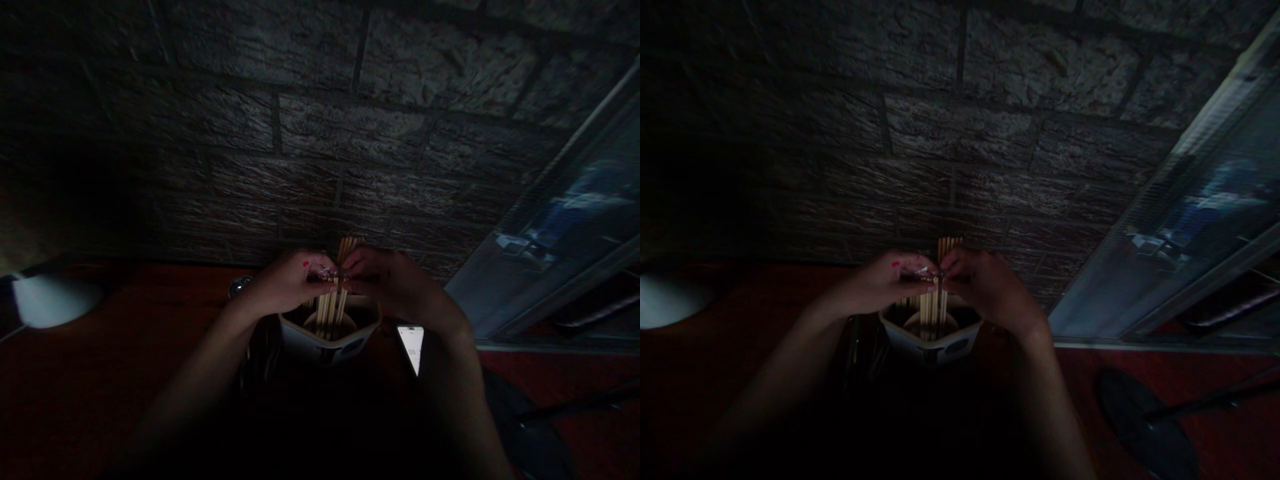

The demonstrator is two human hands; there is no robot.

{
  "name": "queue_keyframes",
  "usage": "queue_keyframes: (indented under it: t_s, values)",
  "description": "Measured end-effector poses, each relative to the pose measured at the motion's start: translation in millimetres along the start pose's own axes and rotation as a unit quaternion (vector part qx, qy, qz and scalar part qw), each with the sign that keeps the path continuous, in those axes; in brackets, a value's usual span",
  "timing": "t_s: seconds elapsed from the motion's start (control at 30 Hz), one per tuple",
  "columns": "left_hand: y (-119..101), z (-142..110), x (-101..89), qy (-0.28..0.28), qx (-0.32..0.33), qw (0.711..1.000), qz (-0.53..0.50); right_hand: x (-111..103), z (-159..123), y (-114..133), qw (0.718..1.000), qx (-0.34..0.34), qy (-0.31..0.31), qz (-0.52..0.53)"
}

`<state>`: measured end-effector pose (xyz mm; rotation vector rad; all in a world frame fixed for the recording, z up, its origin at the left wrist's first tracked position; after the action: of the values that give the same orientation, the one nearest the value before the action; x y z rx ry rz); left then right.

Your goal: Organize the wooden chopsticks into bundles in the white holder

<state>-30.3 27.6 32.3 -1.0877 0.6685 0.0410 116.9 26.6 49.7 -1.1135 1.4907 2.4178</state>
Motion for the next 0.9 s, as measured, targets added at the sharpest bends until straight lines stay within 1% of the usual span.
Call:
queue_keyframes:
  t_s: [0.27,0.6,0.9]
  values:
    - [1.3,0.4,0.5,-0.002,-0.002,1.0,0.022,-0.8,0.0,-2.6,1.0,0.006,0.003,0.021]
    - [0.5,1.2,1.4,0.008,0.004,1.0,0.006,3.1,3.8,-3.1,1.0,0.004,0.004,0.005]
    - [1.4,0.1,0.4,0.008,0.0,1.0,0.009,2.3,0.6,-3.6,1.0,0.001,0.02,0.019]
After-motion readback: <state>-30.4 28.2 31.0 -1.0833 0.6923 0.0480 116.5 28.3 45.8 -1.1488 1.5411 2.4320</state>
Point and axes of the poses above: each hand's wrist, its own z-axis towards the middle knuckle, its own x-axis out of the palm, y = z × x, the point moved 6 cm from there along z, towards the middle knuckle, and after that the axes turned 2 degrees about -y, right-handed, at the moved point
